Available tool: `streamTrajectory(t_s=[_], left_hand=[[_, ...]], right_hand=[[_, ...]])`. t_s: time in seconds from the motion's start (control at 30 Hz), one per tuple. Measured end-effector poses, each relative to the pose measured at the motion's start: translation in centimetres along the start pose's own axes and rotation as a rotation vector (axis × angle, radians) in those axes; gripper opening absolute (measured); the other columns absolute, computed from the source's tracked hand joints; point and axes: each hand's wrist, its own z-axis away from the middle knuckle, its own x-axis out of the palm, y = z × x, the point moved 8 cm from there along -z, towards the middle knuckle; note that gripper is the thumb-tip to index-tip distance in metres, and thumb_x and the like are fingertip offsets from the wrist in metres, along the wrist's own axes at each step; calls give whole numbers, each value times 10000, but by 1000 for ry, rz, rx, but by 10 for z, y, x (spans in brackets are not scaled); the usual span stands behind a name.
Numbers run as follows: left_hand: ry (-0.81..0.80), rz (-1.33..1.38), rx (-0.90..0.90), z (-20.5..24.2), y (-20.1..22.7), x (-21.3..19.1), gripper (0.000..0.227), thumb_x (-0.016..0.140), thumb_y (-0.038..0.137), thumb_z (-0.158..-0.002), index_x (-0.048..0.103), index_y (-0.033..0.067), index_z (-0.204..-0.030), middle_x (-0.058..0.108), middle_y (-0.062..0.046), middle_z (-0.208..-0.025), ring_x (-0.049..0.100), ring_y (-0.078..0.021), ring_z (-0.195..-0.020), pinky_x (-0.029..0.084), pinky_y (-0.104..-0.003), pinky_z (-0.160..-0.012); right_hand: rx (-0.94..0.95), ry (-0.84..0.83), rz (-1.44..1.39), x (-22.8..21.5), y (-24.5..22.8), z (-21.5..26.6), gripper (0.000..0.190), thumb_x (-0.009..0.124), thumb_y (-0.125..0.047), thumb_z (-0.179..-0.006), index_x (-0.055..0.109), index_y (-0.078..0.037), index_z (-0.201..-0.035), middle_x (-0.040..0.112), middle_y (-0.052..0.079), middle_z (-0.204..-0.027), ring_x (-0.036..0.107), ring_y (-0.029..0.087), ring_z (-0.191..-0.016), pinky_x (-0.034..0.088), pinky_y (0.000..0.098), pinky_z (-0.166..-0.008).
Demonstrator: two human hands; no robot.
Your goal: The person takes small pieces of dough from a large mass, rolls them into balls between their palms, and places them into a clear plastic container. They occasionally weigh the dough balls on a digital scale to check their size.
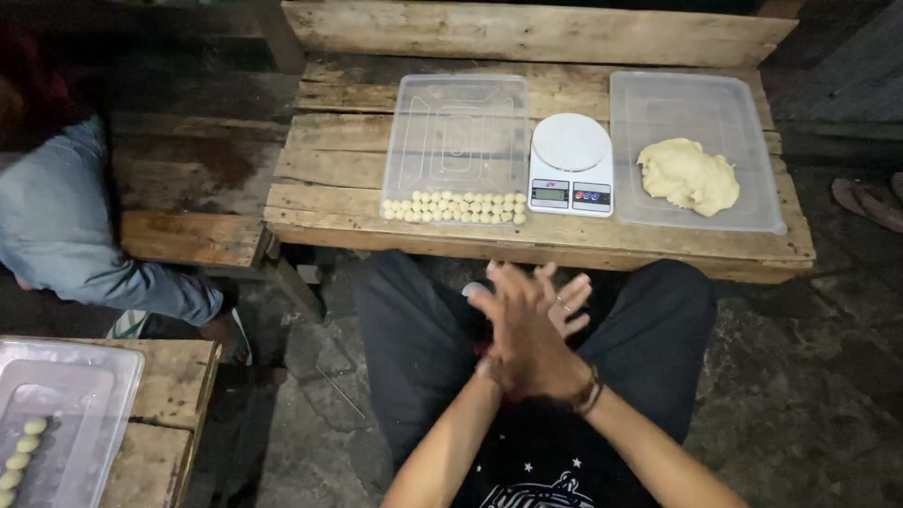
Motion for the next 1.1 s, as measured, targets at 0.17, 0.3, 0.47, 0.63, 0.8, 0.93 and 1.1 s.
streamTrajectory(t_s=[0.17,0.3,0.47,0.63,0.8,0.93,1.1], left_hand=[[398,12,219,10,12,182,958,764,711,-818,568,-6,-1423,650,-192,-1238,644,-308,-1181,506,-439,-1055],[762,-321,114,-9,-15,158,1104,545,998,-701,764,37,-1197,746,-215,-1111,722,-393,-1025,597,-466,-893],[175,-309,39,-1,-3,207,1113,278,987,-760,276,289,-1627,200,-271,-1667,180,-431,-1559,65,-647,-1235],[508,-256,170,-15,-15,211,1097,452,992,-710,512,227,-1494,606,-155,-1437,615,-383,-1244,481,-470,-1088],[15,-570,16,-4,-8,147,1106,451,934,-747,246,295,-1625,194,-225,-1717,239,-405,-1573,307,-629,-1167],[560,-188,106,-4,-23,256,1156,472,1024,-623,457,353,-1564,472,-137,-1121,432,-324,-995,304,-438,-876],[458,-101,87,10,-16,192,1087,528,916,-693,406,324,-1597,426,-140,-1030,421,-283,-903,346,-416,-798]], right_hand=[[90,112,87,17,36,2,974,0,-805,-920,372,-122,-1506,257,207,-1591,205,369,-1521,27,615,-1179],[131,100,114,9,44,-5,1081,215,-916,-845,378,-70,-1498,284,278,-1528,206,445,-1492,5,634,-1181],[19,-161,-164,16,-7,12,994,907,-324,-701,411,-181,-1550,206,191,-1655,133,427,-1561,106,705,-1206],[77,143,248,15,59,-7,1046,97,-879,-861,394,-86,-1474,343,201,-1468,301,369,-1369,75,575,-1108],[103,133,205,15,59,-3,1064,125,-897,-852,392,-87,-1488,336,207,-1475,277,397,-1398,58,604,-1130],[114,111,154,19,54,1,1087,157,-917,-841,390,-88,-1504,328,215,-1482,249,429,-1431,38,637,-1156],[290,55,128,29,28,-8,701,462,-695,-987,510,-194,-1475,366,233,-1469,266,484,-1440,89,690,-1138]])
